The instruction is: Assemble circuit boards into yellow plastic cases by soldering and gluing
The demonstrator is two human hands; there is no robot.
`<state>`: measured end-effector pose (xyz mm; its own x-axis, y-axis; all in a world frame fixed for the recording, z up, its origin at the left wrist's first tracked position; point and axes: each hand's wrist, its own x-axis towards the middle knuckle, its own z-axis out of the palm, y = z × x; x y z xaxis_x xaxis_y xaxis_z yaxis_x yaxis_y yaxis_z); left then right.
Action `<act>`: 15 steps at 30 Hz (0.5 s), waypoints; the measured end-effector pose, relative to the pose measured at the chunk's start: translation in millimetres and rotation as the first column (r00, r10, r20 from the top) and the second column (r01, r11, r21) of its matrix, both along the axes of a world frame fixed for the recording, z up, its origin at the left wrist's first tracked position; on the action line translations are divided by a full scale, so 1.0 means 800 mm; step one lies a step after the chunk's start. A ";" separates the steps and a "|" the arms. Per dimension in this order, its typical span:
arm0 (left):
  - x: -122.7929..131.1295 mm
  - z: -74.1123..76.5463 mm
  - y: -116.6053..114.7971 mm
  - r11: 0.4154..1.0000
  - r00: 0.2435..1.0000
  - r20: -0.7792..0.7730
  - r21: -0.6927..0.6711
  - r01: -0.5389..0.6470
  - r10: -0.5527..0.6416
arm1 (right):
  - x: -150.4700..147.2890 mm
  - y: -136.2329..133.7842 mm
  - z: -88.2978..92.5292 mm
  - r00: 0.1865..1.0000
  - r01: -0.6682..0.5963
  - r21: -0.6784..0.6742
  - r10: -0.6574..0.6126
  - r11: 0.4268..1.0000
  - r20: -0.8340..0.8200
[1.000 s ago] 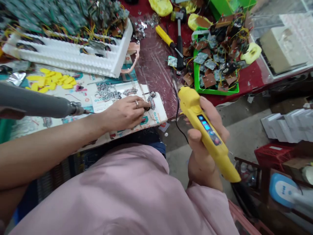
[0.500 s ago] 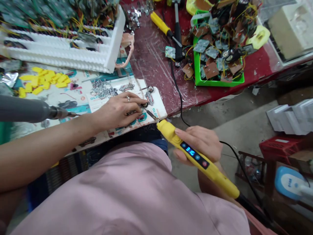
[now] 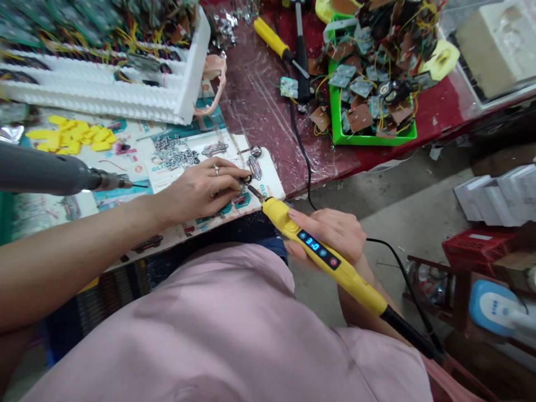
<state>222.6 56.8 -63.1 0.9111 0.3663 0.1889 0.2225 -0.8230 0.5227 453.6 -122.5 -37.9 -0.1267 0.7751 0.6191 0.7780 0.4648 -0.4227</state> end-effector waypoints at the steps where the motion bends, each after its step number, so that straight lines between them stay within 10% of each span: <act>1: 0.000 0.000 0.001 1.000 1.000 -0.002 0.002 0.002 -0.002 | 0.000 -0.001 0.001 1.000 0.003 -0.009 -0.003 1.000 0.009; 15: 0.000 -0.002 0.004 0.999 1.000 0.009 -0.046 0.001 0.000 | -0.002 0.005 0.000 0.999 -0.008 0.018 0.009 1.000 -0.041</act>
<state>222.4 60.3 -64.6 0.9097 0.3743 0.1801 0.2173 -0.7983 0.5617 451.9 -118.5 -38.0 -0.1078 0.7631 0.6372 0.7561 0.4791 -0.4458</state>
